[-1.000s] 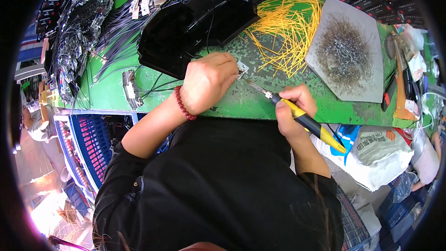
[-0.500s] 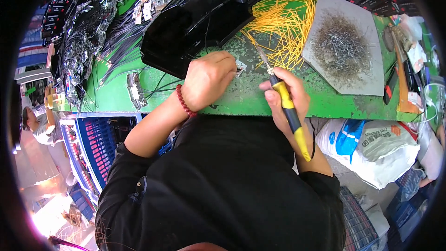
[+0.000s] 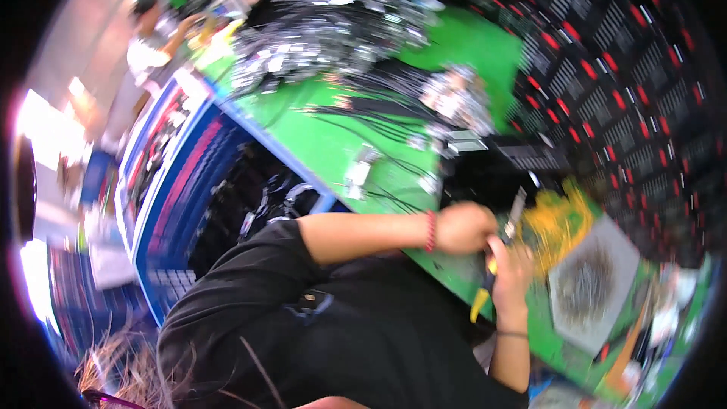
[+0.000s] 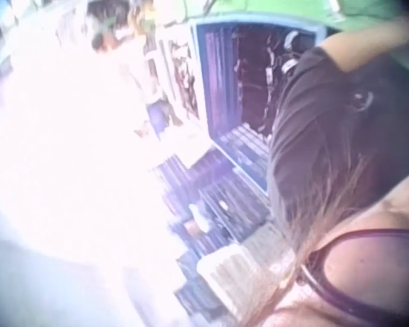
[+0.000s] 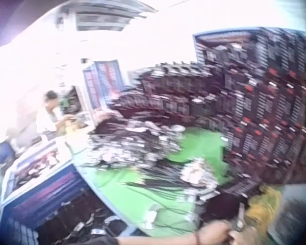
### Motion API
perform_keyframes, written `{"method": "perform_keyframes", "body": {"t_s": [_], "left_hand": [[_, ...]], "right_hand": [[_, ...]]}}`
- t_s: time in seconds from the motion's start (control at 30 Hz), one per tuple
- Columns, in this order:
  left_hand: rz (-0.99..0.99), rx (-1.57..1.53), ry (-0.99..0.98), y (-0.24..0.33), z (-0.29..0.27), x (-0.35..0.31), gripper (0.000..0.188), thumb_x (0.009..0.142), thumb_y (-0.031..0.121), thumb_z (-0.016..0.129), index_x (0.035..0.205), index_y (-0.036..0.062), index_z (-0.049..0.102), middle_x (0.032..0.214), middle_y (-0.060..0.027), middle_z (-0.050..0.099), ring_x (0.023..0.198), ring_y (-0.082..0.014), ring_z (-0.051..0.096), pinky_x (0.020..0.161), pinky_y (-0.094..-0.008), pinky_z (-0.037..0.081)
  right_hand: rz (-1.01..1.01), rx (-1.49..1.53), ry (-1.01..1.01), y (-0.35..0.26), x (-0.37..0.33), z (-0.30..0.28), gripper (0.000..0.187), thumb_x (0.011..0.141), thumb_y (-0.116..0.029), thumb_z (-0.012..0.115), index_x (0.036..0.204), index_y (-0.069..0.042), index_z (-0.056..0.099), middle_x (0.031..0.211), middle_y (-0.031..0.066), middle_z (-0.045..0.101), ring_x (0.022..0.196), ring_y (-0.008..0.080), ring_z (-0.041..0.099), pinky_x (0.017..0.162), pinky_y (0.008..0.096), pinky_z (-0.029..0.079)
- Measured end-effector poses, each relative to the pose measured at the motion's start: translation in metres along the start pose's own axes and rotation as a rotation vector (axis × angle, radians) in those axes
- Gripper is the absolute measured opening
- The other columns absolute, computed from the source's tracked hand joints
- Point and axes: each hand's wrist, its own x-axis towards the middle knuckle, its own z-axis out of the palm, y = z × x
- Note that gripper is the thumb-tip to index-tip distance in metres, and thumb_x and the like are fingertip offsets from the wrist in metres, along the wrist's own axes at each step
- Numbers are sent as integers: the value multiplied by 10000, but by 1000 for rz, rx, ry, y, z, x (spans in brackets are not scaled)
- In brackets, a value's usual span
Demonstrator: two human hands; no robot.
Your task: Soldering wires to electronic components and assembling them into plastic housings at a factory workbench.
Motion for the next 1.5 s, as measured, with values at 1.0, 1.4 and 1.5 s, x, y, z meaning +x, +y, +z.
{"method": "perform_keyframes", "body": {"t_s": [1.0,1.4,1.5], "left_hand": [[-117,-185,-127,95,-116,-32,446,858,-70,542,1302,-28,524,1018,-69,670,703,-17,536,599,-176,437],[-353,-486,-389,94,-94,-3,207,882,66,626,1071,-18,620,761,54,547,676,-6,457,607,-181,391],[-401,-436,-563,98,-119,0,169,920,69,563,1048,-13,637,798,7,580,681,-51,512,633,-216,432]], "right_hand": [[527,789,934,-3,-4,-44,400,856,62,644,1195,-24,448,889,131,679,788,149,661,726,259,519],[576,1166,803,-8,23,-57,414,808,31,705,1161,-36,497,832,63,632,707,66,601,611,168,453],[551,1126,941,6,9,-52,452,820,18,697,1208,-14,467,856,104,654,736,101,622,683,219,520]]}}
